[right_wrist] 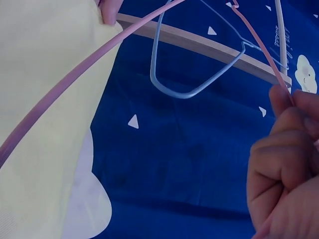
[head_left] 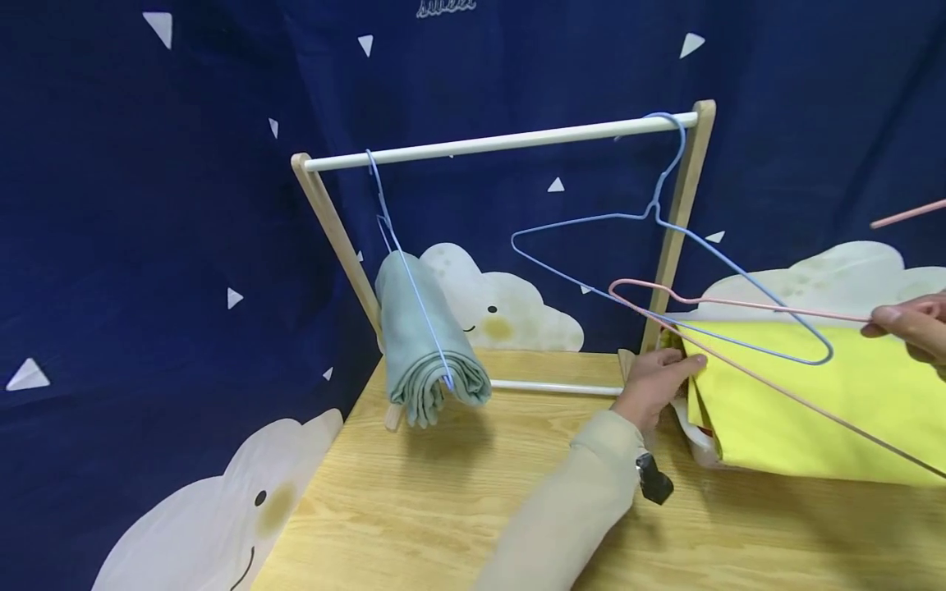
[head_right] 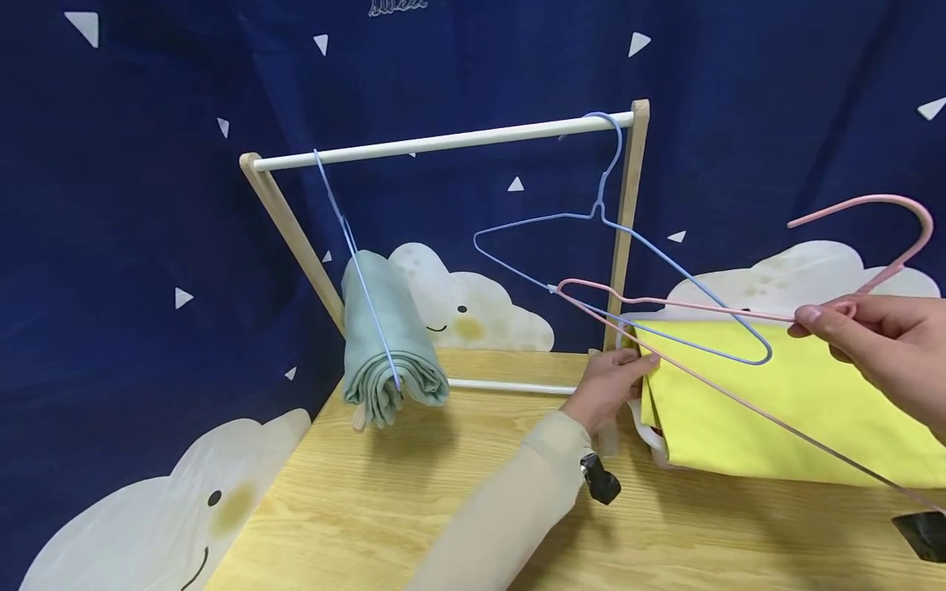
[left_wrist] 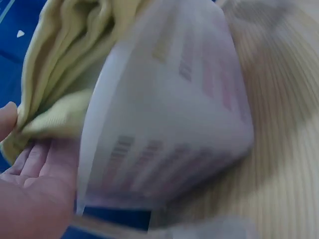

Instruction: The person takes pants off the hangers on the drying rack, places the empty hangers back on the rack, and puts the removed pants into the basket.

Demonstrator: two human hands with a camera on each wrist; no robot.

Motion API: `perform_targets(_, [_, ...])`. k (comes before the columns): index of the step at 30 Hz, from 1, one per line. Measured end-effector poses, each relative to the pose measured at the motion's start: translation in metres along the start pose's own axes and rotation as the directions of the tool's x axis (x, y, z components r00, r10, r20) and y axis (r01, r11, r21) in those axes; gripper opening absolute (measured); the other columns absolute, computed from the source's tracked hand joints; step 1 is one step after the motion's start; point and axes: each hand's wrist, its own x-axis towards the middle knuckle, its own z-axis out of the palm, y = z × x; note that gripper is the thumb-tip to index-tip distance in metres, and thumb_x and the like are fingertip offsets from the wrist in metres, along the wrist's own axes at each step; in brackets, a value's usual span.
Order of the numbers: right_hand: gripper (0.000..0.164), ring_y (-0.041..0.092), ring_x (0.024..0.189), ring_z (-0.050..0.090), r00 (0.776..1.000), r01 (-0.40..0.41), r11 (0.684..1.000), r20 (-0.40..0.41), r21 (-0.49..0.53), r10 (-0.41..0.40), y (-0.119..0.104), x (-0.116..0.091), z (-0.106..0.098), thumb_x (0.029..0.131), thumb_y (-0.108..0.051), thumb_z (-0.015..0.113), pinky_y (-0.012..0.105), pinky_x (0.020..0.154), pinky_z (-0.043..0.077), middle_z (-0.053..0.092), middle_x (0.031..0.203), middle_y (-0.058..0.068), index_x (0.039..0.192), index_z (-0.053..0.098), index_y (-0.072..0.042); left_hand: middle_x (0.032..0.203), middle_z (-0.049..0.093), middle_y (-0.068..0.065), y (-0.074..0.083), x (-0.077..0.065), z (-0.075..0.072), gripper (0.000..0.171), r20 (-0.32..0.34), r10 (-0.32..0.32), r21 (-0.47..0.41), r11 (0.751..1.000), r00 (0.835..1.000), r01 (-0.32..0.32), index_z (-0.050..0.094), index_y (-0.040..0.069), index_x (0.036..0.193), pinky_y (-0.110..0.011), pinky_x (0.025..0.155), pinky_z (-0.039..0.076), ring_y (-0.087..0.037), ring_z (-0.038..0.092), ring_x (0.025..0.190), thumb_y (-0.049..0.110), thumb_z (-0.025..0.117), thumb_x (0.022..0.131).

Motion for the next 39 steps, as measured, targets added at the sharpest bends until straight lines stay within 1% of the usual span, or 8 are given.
perform_targets(4, [0.06, 0.026, 0.033, 0.015, 0.997, 0.078, 0.997, -0.017, -0.022, -0.078, -0.007, 0.0, 0.003, 0.099, -0.002, 0.046, 0.042, 0.031, 0.005, 0.031, 0.037, -0.011, 0.076, 0.066, -0.055, 0.091, 0.075, -0.014, -0.001, -0.003, -0.022, 0.013, 0.118, 0.004, -0.024, 1.0, 0.993, -0.001, 0.072, 0.0, 0.098, -0.035, 0.079, 0.061, -0.016, 0.068, 0.075, 0.011, 0.068, 0.091])
perform_targets(10, [0.064, 0.022, 0.041, 0.012, 0.97, 0.242, 0.968, -0.04, 0.064, -0.24, -0.014, -0.002, 0.01, 0.095, 0.009, 0.045, 0.033, 0.035, 0.003, 0.023, 0.043, -0.005, 0.078, 0.07, -0.047, 0.099, 0.076, -0.017, 0.004, -0.021, -0.056, 0.014, 0.164, -0.01, 0.151, 0.988, 0.986, -0.015, 0.07, 0.001, 0.099, -0.029, 0.076, 0.059, -0.024, 0.073, 0.083, 0.011, 0.063, 0.095])
perform_targets(14, [0.057, 0.021, 0.05, 0.009, 0.971, 0.236, 0.951, -0.003, 0.199, -0.241, -0.015, -0.003, 0.014, 0.098, 0.008, 0.044, 0.028, 0.04, 0.002, 0.017, 0.054, 0.003, 0.081, 0.074, -0.037, 0.102, 0.077, -0.014, 0.009, -0.034, -0.078, 0.021, 0.163, 0.011, 0.221, 0.974, 0.987, -0.047, 0.07, 0.001, 0.108, -0.032, 0.081, 0.059, -0.018, 0.071, 0.081, 0.016, 0.061, 0.097])
perform_targets(22, [0.048, 0.017, 0.049, 0.019, 0.965, 0.259, 0.956, 0.014, 0.138, -0.263, -0.048, -0.004, 0.025, 0.095, 0.011, 0.05, 0.028, 0.042, 0.008, 0.034, 0.048, -0.007, 0.077, 0.075, -0.026, 0.116, 0.074, -0.014, 0.021, -0.056, -0.118, 0.026, 0.266, 0.028, 0.176, 0.981, 0.963, -0.077, 0.065, 0.003, 0.119, -0.027, 0.082, 0.057, -0.01, 0.069, 0.083, 0.019, 0.057, 0.1])
perform_targets(26, [0.045, 0.009, 0.051, 0.029, 0.985, 0.174, 0.983, 0.01, -0.065, -0.174, -0.073, -0.006, 0.034, 0.095, -0.001, 0.059, 0.029, 0.045, 0.015, 0.044, 0.051, -0.019, 0.074, 0.072, -0.037, 0.12, 0.072, -0.016, 0.02, -0.066, -0.134, 0.028, 0.285, 0.067, 0.145, 0.983, 0.956, -0.112, 0.062, 0.001, 0.122, -0.026, 0.083, 0.057, -0.008, 0.069, 0.083, 0.017, 0.055, 0.101])
perform_targets(29, [0.035, -0.01, 0.058, 0.038, 0.995, 0.101, 0.964, 0.046, -0.246, -0.093, -0.086, -0.005, 0.039, 0.096, -0.013, 0.063, 0.018, 0.049, 0.023, 0.05, 0.059, -0.031, 0.077, 0.072, -0.042, 0.123, 0.07, -0.02, 0.018, -0.077, -0.144, 0.027, 0.292, 0.1, 0.098, 0.986, 0.951, -0.134, 0.062, -0.001, 0.122, -0.024, 0.081, 0.056, -0.007, 0.068, 0.082, 0.013, 0.053, 0.1])
perform_targets(33, [0.013, -0.015, 0.073, 0.049, 0.992, 0.074, 0.92, 0.119, -0.385, -0.03, -0.095, -0.002, 0.047, 0.096, -0.023, 0.064, 0.011, 0.061, 0.037, 0.063, 0.074, -0.033, 0.089, 0.076, -0.025, 0.126, 0.067, -0.024, 0.02, -0.093, -0.153, 0.028, 0.288, 0.133, 0.033, 0.988, 0.948, -0.148, 0.06, -0.003, 0.123, -0.023, 0.081, 0.056, -0.011, 0.07, 0.086, 0.011, 0.052, 0.1])
perform_targets(39, [0.021, 0.005, 0.063, 0.04, 0.983, 0.126, 0.895, 0.174, -0.429, -0.055, -0.107, -0.001, 0.063, 0.097, -0.027, 0.062, 0.029, 0.053, 0.027, 0.047, 0.061, -0.011, 0.099, 0.072, -0.008, 0.135, 0.06, -0.027, 0.031, -0.109, -0.163, 0.036, 0.315, 0.203, 0.016, 0.976, 0.927, -0.219, 0.055, -0.004, 0.132, -0.037, 0.099, 0.054, -0.034, 0.066, 0.116, 0.015, 0.05, 0.102])
